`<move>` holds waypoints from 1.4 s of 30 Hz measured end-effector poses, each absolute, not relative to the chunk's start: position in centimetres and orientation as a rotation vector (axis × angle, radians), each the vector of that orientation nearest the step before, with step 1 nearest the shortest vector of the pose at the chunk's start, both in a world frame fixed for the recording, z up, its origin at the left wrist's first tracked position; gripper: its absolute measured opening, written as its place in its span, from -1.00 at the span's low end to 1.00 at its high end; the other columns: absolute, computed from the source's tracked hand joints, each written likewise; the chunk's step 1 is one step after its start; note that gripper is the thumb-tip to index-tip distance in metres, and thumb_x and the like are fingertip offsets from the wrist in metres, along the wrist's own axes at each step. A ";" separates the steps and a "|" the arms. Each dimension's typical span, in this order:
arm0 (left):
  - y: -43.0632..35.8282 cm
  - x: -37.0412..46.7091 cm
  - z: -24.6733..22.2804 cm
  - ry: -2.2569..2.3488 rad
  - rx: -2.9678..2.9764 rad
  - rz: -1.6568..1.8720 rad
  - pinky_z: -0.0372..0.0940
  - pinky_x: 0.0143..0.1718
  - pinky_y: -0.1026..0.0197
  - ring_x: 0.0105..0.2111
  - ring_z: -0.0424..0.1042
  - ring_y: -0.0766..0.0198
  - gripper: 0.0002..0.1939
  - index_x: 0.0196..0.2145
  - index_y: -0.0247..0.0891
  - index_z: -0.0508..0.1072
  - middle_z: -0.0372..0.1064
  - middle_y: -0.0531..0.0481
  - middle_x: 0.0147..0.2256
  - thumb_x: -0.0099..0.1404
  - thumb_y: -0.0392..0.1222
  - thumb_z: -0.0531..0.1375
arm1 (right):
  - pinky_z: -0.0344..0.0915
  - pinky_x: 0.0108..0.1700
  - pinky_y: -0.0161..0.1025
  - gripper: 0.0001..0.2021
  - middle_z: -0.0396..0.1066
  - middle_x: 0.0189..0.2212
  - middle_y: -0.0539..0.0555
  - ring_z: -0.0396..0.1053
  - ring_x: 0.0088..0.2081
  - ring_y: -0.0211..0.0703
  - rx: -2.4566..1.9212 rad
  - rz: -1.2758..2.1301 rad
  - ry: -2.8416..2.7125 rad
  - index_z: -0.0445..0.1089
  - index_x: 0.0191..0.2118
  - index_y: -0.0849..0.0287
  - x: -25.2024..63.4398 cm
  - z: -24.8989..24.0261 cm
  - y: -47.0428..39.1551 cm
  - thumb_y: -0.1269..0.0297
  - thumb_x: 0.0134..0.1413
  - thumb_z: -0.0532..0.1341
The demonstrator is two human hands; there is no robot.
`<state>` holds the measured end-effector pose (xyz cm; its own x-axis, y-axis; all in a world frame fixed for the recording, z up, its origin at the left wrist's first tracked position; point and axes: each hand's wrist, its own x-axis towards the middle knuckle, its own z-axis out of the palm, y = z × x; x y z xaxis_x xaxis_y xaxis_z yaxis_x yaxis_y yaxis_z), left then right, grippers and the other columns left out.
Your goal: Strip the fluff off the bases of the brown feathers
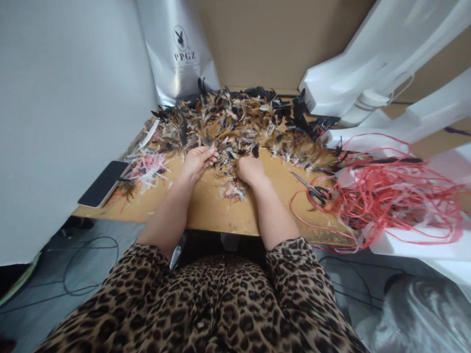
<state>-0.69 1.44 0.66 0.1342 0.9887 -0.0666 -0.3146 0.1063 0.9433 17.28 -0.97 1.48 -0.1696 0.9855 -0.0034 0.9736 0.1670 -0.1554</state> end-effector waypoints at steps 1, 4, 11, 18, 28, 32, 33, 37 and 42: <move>1.4 -0.7 0.7 0.918 0.962 1.191 0.21 -0.56 0.45 -0.59 0.37 0.51 -0.80 -0.47 -0.40 0.47 0.47 -0.02 -0.51 0.06 -0.18 0.35 | 0.23 -0.33 -0.18 -0.84 0.48 -0.46 0.36 0.41 -0.41 -0.03 -1.925 0.228 -2.303 0.49 -0.50 0.31 17.4 1.4 -0.9 0.43 -0.08 0.16; 1.3 -0.7 0.6 0.907 0.938 1.187 0.21 -0.56 0.46 -0.59 0.36 0.52 -0.80 -0.46 -0.40 0.46 0.47 0.00 -0.51 0.07 -0.20 0.35 | 0.19 -0.41 -0.26 -0.86 0.41 -0.62 0.14 0.30 -0.54 -0.21 -1.728 0.577 -2.104 0.43 -0.60 0.26 17.9 1.4 -0.8 0.39 -0.13 0.19; 1.2 -0.2 0.1 0.825 0.813 1.039 0.24 -0.56 0.47 -0.55 0.43 0.49 -0.91 -0.38 -0.43 0.48 0.51 -0.05 -0.43 0.16 -0.32 0.28 | 0.03 -0.55 -0.39 -0.77 0.27 -0.69 -0.10 0.11 -0.63 -0.44 -1.136 1.322 -1.062 0.41 -0.52 0.23 17.7 1.5 -0.3 0.22 -0.36 0.37; 0.5 0.6 0.5 0.656 0.700 0.793 0.27 -0.55 0.48 -0.51 0.46 0.47 -0.89 -0.34 -0.42 0.48 0.54 -0.13 -0.33 0.27 -0.43 0.14 | 0.17 -0.54 -0.40 -0.63 0.33 -0.68 -0.10 0.22 -0.62 -0.42 -0.895 1.510 -0.828 0.38 -0.52 0.21 15.7 0.7 0.0 0.18 -0.54 0.48; 0.6 0.4 0.5 0.575 0.614 0.815 0.30 -0.54 0.52 -0.54 0.45 0.49 -0.78 -0.35 -0.44 0.47 0.50 -0.06 -0.44 0.30 -0.50 0.04 | 0.27 -0.48 -0.41 -0.66 0.41 -0.65 -0.07 0.30 -0.58 -0.41 -0.859 1.513 -0.816 0.44 -0.50 0.21 14.8 0.1 -0.1 0.19 -0.48 0.49; 0.4 0.4 0.7 0.579 0.600 0.796 0.30 -0.54 0.51 -0.51 0.48 0.46 -0.79 -0.30 -0.43 0.47 0.52 -0.12 -0.37 0.31 -0.48 0.03 | 0.27 -0.49 -0.43 -0.67 0.39 -0.66 -0.10 0.26 -0.60 -0.44 -0.834 1.501 -0.780 0.43 -0.51 0.20 14.7 0.2 -0.2 0.21 -0.49 0.49; 0.3 0.4 0.8 0.584 0.588 0.790 0.30 -0.54 0.51 -0.51 0.48 0.46 -0.79 -0.29 -0.42 0.46 0.52 -0.12 -0.36 0.31 -0.48 0.03 | 0.27 -0.49 -0.43 -0.68 0.40 -0.65 -0.10 0.25 -0.60 -0.45 -0.832 1.498 -0.774 0.43 -0.50 0.20 14.7 0.2 -0.2 0.21 -0.48 0.48; 0.1 0.5 1.1 0.586 0.539 0.792 0.27 -0.55 0.53 -0.52 0.45 0.49 -0.79 -0.32 -0.41 0.46 0.50 -0.08 -0.39 0.32 -0.47 0.03 | 0.27 -0.49 -0.44 -0.68 0.40 -0.65 -0.10 0.27 -0.59 -0.44 -0.832 1.508 -0.766 0.43 -0.49 0.19 14.7 0.3 -0.3 0.22 -0.48 0.49; 0.3 0.5 0.8 0.578 0.577 0.837 0.26 -0.53 0.53 -0.55 0.42 0.54 -0.78 -0.37 -0.42 0.48 0.47 -0.03 -0.45 0.30 -0.48 0.05 | 0.29 -0.47 -0.42 -0.64 0.42 -0.64 -0.10 0.29 -0.57 -0.41 -0.847 1.523 -0.764 0.44 -0.49 0.17 14.7 0.3 -0.3 0.18 -0.52 0.50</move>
